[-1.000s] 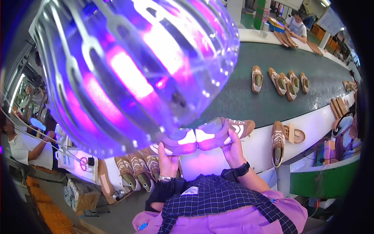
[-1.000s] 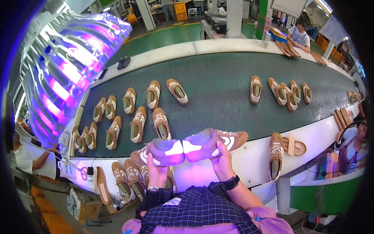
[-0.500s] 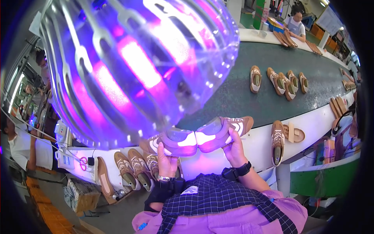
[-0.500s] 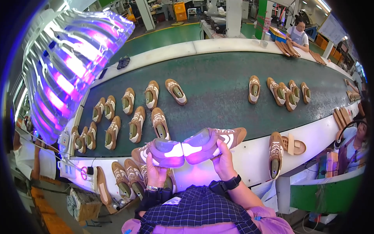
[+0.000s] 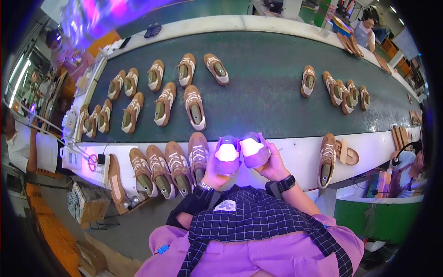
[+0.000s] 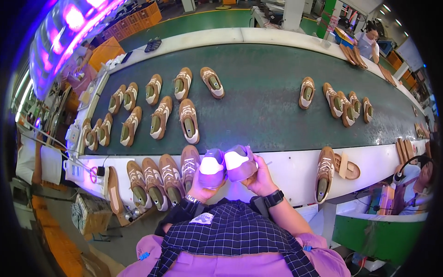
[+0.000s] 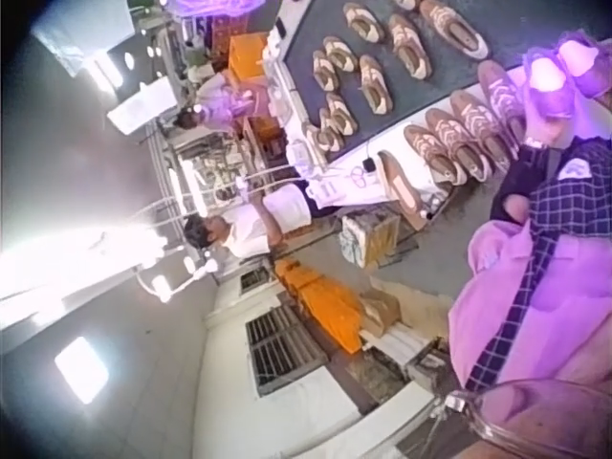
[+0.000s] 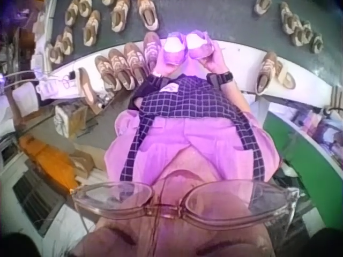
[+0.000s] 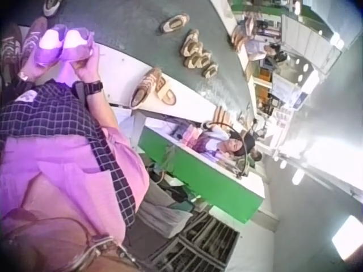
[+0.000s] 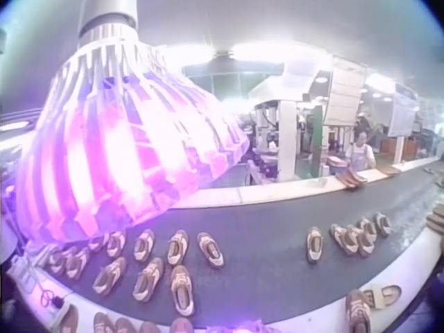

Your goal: Checking shoe pairs on a conveyor belt and marking them.

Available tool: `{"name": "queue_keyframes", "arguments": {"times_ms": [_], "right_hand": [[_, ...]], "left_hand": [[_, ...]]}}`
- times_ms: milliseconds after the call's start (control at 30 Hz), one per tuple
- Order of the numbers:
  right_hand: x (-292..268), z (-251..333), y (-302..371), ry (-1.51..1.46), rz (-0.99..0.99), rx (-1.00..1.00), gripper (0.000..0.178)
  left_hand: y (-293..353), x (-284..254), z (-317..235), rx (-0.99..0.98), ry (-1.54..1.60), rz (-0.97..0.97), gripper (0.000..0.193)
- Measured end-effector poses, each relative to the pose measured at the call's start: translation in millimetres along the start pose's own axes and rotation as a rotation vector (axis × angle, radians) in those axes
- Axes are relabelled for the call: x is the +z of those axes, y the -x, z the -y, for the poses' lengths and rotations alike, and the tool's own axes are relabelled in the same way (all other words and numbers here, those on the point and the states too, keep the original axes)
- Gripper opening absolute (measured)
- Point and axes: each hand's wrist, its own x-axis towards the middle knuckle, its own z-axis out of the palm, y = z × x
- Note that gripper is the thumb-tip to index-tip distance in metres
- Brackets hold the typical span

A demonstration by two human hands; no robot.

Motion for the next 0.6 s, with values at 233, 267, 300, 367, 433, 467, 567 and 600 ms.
{"name": "queue_keyframes", "arguments": {"times_ms": [233, 267, 300, 367, 433, 467, 567, 600], "right_hand": [[7, 6, 13, 0.049, 0.037, 0.064, 0.046], [3, 8, 15, 0.055, 0.034, 0.027, 0.045], [1, 11, 17, 0.060, 0.032, -0.010, 0.045], [-1, 18, 29, 0.088, 0.001, -0.027, 0.043], [-37, 29, 33, 0.253, -0.106, -0.235, 0.049], [-65, 42, 37, 0.253, -0.106, -0.238, 0.049], [-100, 63, 51, 1.276, -0.656, -0.404, 0.057], [-79, 61, 61, 1.366, -0.579, -0.638, 0.061]], "left_hand": [[0, 2, 13, 0.097, -0.001, -0.035, 0.033], [3, 3, 14, 0.069, 0.041, -0.009, 0.034], [6, 3, 16, 0.040, 0.082, 0.018, 0.035], [12, -8, 19, 0.084, 0.024, -0.012, 0.037], [13, -15, 22, -0.054, 0.217, 0.077, 0.049], [13, -18, 24, -0.057, 0.217, 0.079, 0.049], [13, -20, 32, -0.021, 0.139, -0.055, 0.046], [14, -18, 34, -0.040, 0.163, -0.007, 0.045]]}}
